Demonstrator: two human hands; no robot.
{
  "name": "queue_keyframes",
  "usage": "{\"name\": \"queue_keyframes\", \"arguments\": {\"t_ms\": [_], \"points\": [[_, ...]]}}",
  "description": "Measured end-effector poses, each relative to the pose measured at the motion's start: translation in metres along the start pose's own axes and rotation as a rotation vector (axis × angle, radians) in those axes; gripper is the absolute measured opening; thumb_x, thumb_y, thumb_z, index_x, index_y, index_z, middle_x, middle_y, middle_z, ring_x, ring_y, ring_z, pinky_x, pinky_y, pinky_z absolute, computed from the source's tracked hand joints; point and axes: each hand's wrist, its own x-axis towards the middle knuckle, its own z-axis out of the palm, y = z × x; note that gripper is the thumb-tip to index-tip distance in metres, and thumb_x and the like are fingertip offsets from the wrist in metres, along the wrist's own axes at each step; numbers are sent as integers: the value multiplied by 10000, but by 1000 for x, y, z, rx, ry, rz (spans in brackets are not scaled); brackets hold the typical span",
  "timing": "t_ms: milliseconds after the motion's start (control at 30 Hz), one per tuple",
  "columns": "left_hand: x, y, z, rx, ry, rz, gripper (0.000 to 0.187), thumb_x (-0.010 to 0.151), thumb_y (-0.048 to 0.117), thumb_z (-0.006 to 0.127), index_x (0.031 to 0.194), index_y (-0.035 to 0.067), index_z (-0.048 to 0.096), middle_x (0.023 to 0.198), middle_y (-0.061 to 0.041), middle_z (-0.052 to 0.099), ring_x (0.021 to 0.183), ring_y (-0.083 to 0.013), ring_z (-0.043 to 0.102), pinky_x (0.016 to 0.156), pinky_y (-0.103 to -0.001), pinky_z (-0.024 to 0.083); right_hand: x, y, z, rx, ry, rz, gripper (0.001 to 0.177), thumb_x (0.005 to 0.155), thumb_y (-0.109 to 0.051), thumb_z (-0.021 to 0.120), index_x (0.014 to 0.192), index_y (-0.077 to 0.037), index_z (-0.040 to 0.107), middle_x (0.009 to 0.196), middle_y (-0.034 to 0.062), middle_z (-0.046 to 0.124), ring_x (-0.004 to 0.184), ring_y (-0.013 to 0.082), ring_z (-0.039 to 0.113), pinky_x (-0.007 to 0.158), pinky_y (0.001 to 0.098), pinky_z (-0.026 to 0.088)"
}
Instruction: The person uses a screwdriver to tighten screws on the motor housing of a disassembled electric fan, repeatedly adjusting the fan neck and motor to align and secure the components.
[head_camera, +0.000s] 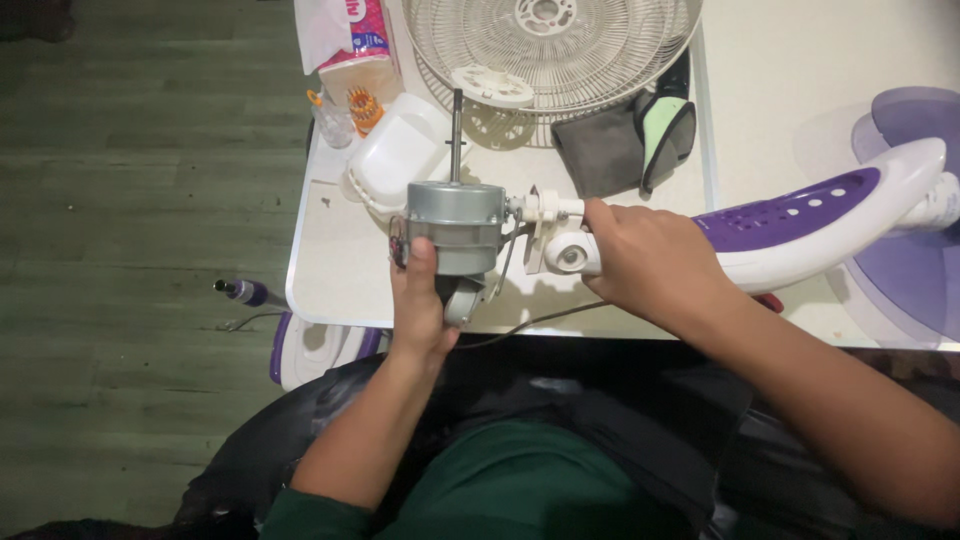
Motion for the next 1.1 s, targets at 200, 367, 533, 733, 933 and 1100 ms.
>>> {"name": "queue_keyframes", "arguments": {"t_ms": [200, 367, 533, 733, 933, 1100], "points": [[0, -4, -2, -109, 95, -141, 734, 932, 511, 700, 1431, 31, 455, 1235, -147, 643, 1075, -251, 675, 891, -413, 596, 3, 3, 10, 1, 65, -37, 444, 718, -240, 823, 1015, -32, 568, 811, 171, 699, 801, 387, 692, 689, 494, 535], [-6, 1, 4, -115, 72, -92, 740, 934, 486, 730, 1443, 25, 453, 1251, -143, 637, 1097, -243, 668, 917, -407, 586, 1, 6, 19, -16, 220, -105, 374, 752, -216, 814, 968, -35, 568, 775, 151, 677, 753, 369, 681, 659, 475, 529], [-11, 6, 7, -90, 14, -31, 765, 940, 504, 751, 1447, 24, 438, 1247, -112, 617, 1114, -208, 641, 949, -386, 567, 0, 5, 16, -31, 273, -127, 383, 733, -219, 819, 943, -30, 560, 754, 148, 659, 731, 364, 671, 638, 470, 523], [-17, -1, -10, -29, -33, -47, 896, 919, 658, 696, 1476, -7, 470, 1241, -146, 626, 1043, -229, 640, 737, -364, 541, -18, -7, 0, -77, 235, -120, 372, 699, -194, 808, 917, -35, 552, 731, 130, 642, 728, 346, 670, 643, 459, 524], [-16, -9, -20, -160, -94, -120, 937, 911, 693, 642, 1512, 14, 406, 1362, -166, 589, 1211, -275, 628, 976, -421, 569, -32, -20, -18, -144, 181, -124, 357, 705, -179, 793, 914, -35, 542, 729, 116, 637, 724, 322, 679, 649, 440, 535], [-16, -7, -16, -248, -82, -214, 939, 918, 705, 580, 1510, -1, 395, 1390, -183, 575, 1251, -318, 616, 1083, -494, 531, -33, -25, -26, -140, 109, -92, 398, 700, -212, 809, 928, -31, 537, 736, 119, 650, 724, 325, 689, 633, 440, 543]]}}
